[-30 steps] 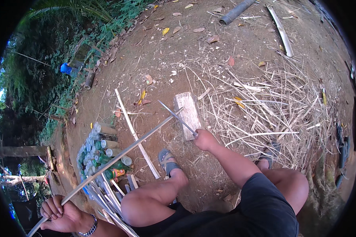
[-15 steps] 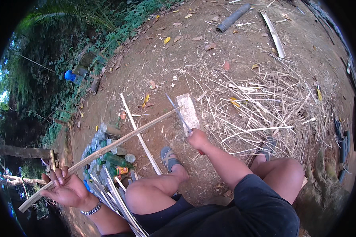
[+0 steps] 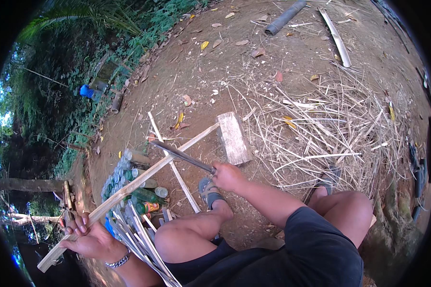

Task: The person shaves and thins out long strips of bamboo using a machete, working on an outdoor dirt floor near several plastic bottles and other bamboo pieces.

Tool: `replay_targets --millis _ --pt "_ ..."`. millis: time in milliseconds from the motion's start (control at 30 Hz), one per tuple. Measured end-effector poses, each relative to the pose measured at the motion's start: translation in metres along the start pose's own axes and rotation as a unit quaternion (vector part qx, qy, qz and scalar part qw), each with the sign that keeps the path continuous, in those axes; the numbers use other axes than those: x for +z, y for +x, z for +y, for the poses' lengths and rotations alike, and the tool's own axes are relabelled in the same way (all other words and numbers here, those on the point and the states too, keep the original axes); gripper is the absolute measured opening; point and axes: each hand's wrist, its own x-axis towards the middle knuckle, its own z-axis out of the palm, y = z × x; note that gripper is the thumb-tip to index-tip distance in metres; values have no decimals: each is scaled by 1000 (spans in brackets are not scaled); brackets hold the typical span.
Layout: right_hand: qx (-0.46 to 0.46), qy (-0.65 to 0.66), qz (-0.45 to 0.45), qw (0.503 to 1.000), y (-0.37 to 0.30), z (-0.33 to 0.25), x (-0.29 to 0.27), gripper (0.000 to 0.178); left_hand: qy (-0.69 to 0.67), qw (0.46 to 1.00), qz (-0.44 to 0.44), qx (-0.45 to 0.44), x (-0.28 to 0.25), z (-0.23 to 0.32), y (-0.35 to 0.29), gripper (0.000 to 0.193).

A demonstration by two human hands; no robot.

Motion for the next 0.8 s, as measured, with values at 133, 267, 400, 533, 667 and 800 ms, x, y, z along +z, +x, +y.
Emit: replay_targets --millis 133,267,400,533,667,800 --pt "-28 71 -20 997 -21 -81 -5 18 4 1000 -6 26 12 -10 -25 52" --pt "-137 96 4 986 -26 -115 -12 20 -27 997 -72 21 15 -3 -31 53" --pt "-105 99 10 989 -36 -108 -15 21 -43 995 -87 4 30 4 -40 49" --pt "-36 98 16 994 -46 -93 -18 20 42 995 31 87 58 -9 -54 47" --pt "-71 77 0 995 -47 -100 -23 19 -8 993 -85 79 39 -11 -48 48" --pt "-14 23 -20 999 -35 -89 -31 18 -30 986 -147 75 33 -10 -42 48"
